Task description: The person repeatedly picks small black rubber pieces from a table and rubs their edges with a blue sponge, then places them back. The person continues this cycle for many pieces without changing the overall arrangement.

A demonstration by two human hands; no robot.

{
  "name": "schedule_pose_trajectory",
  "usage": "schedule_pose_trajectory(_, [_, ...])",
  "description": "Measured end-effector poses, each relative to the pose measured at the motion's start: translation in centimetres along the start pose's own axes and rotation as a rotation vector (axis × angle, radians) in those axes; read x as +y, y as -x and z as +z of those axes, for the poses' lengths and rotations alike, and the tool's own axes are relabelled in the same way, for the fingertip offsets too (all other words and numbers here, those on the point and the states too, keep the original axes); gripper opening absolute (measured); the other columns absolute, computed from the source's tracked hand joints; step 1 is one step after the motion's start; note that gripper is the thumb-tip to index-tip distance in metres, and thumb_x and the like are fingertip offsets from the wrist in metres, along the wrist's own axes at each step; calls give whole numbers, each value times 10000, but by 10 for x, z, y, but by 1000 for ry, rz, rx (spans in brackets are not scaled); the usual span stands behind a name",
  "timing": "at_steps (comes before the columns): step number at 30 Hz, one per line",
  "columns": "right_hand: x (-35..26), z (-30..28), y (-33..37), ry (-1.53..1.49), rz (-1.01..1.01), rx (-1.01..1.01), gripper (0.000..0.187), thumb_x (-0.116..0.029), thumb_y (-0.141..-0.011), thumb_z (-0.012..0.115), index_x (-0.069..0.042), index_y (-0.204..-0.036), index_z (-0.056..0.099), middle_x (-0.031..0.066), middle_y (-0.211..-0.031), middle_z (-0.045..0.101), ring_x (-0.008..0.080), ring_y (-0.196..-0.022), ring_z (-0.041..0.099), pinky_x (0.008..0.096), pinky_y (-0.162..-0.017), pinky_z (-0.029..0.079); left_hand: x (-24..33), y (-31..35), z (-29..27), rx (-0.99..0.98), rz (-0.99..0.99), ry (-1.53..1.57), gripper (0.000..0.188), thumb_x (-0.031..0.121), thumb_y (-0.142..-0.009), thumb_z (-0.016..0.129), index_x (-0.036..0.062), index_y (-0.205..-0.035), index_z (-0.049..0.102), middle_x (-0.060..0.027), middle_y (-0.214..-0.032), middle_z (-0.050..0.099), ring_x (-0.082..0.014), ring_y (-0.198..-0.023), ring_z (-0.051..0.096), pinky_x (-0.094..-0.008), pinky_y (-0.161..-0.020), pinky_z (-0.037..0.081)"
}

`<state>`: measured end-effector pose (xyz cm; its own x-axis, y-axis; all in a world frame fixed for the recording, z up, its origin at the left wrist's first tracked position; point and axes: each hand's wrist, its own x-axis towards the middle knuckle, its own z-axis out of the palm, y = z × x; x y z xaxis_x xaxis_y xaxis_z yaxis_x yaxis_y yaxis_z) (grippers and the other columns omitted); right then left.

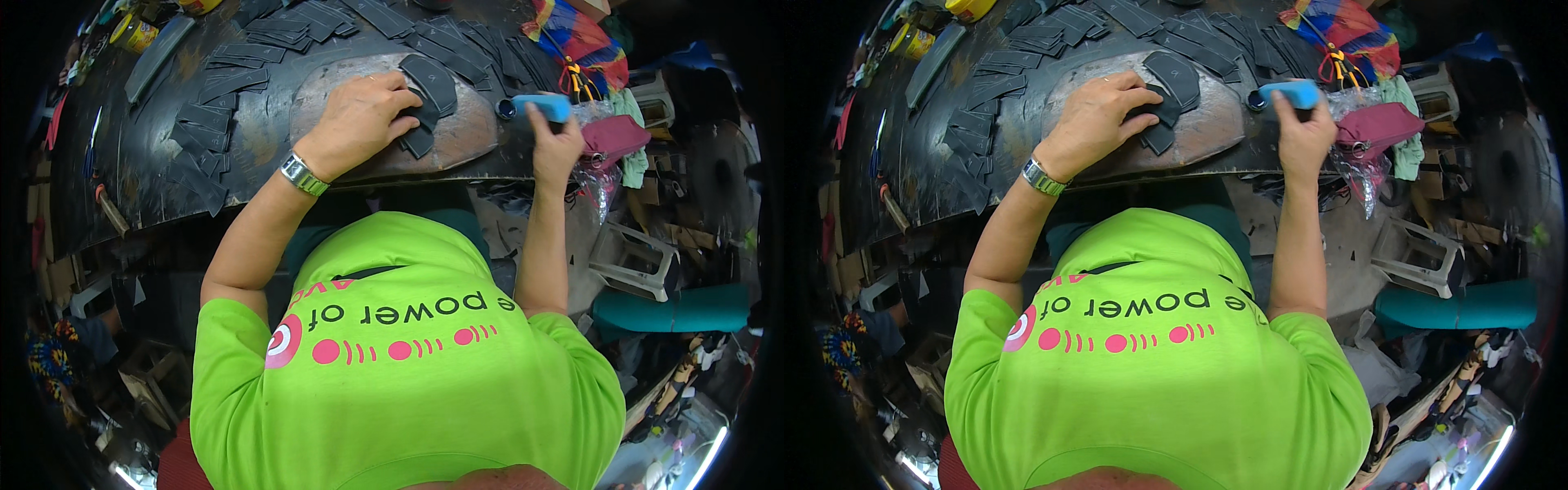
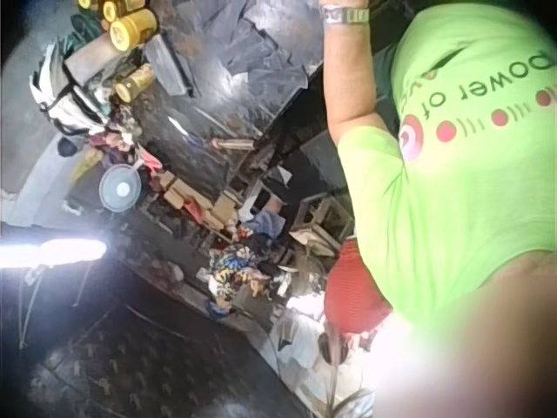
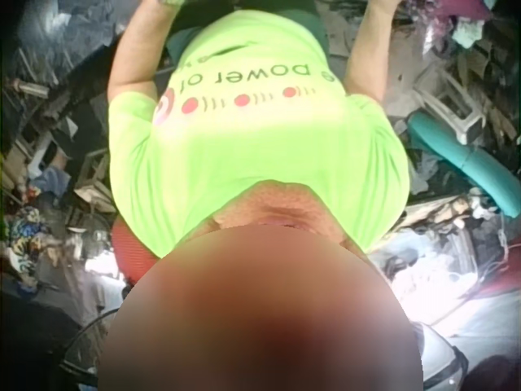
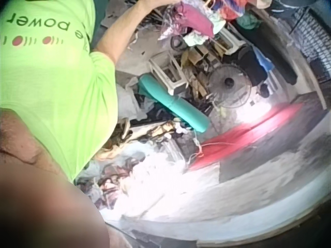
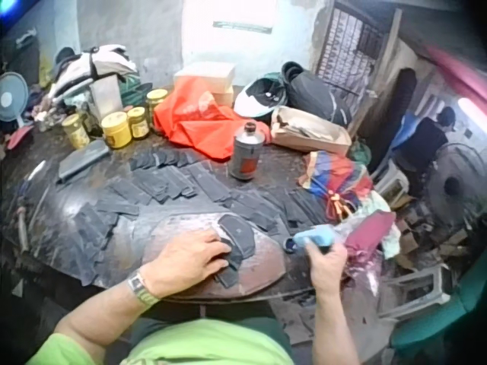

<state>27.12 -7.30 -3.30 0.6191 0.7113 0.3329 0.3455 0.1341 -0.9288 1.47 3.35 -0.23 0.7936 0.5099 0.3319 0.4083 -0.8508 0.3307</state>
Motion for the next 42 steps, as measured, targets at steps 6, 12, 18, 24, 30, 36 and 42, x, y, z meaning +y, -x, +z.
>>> schedule_pose_trajectory(6, [3,2,4,-127,-16,89,215,-42,-798,738,-1,-992,656,4,-910,648,78,-832,568,238,-780,462,11,-2,2,48,-57,-66,279,313,-761,744,103,-937,689,-58,-916,622,-259,-845,617,-374,-748,476])
schedule_pose_trajectory(12, [5,0,1,5,-29,39,202,-44,-805,735,-4,-987,659,7,-899,647,79,-819,578,230,-751,474,7,-4,4,60,-145,57,234,302,-776,717,85,-864,711,-69,-892,643,-276,-843,629,-392,-733,494])
schedule_pose_trajectory(18, [5,-8,-9,-445,342,76,262,-26,-813,714,-26,-1059,624,69,-921,660,155,-716,613,282,-652,516,0,-7,5,98,-35,67,168,222,-814,699,69,-883,700,-86,-876,621,-301,-787,615,-371,-705,492])
schedule_pose_trajectory(24, [-14,8,-9,-820,531,-176,268,-34,-863,652,-14,-1123,591,90,-886,653,195,-724,612,373,-719,506,-2,-4,2,200,-242,558,178,143,-820,717,19,-948,706,-69,-837,687,-164,-706,638,-266,-663,502])
schedule_pose_trajectory(30, [-47,50,-9,-833,466,-320,309,-25,-823,686,26,-1114,596,95,-985,660,175,-813,652,293,-677,541,-1,2,-1,151,-405,1027,213,167,-828,737,-12,-941,713,-21,-826,698,-46,-725,597,-213,-657,492])
schedule_pose_trajectory(36, [-59,72,-13,-681,460,-458,309,-56,-800,710,26,-1085,624,84,-972,661,154,-832,645,274,-730,516,-1,8,-3,188,-409,970,183,132,-860,705,-28,-950,706,-21,-816,687,-56,-747,598,-202,-679,487])
schedule_pose_trajectory(42, [-57,77,-9,-663,443,-480,307,-68,-800,719,12,-1083,631,73,-972,662,149,-836,643,269,-737,512,-2,12,-3,217,-371,933,188,145,-848,720,-23,-931,713,-27,-812,690,-64,-739,602,-205,-671,480])
